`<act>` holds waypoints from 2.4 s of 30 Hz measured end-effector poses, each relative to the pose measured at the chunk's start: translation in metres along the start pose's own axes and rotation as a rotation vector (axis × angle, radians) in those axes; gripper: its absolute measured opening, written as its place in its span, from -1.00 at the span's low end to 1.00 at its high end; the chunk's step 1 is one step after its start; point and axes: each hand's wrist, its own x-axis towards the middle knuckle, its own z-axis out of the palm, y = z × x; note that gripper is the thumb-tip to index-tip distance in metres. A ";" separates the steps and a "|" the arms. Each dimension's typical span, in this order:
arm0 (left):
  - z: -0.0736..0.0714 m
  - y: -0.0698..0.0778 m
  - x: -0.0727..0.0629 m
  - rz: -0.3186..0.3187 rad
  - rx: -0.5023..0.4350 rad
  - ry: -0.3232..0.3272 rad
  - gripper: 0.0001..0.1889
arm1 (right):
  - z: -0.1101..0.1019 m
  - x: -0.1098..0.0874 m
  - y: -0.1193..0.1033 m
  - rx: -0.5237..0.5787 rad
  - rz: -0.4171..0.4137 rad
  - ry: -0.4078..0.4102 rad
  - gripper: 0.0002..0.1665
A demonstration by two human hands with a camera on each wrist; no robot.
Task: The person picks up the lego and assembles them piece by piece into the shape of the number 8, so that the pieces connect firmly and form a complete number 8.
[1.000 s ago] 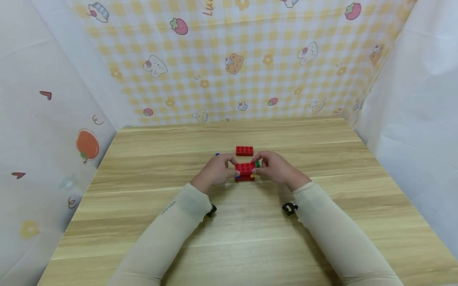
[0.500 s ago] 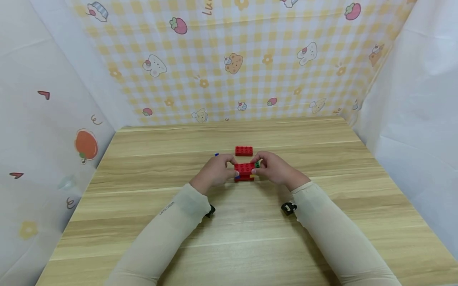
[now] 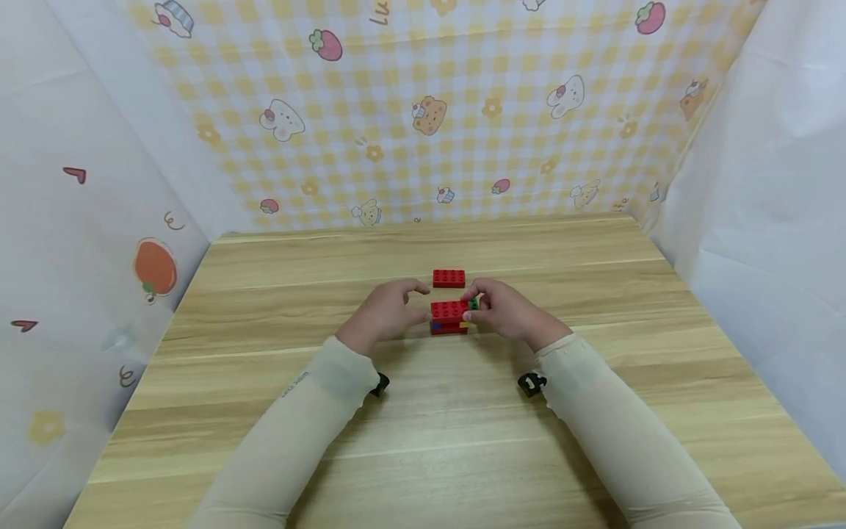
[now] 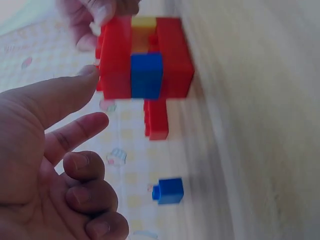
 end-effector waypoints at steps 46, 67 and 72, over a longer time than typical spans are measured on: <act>-0.013 -0.028 0.033 -0.246 -0.042 0.121 -0.59 | 0.002 -0.002 0.000 -0.001 -0.001 0.015 -0.72; -0.010 -0.025 0.035 -0.267 0.001 0.135 -0.65 | 0.002 -0.002 0.002 -0.003 0.001 0.020 -0.72; -0.011 -0.023 0.035 -0.267 0.002 0.131 -0.68 | 0.002 -0.001 0.001 -0.004 -0.001 0.018 -0.72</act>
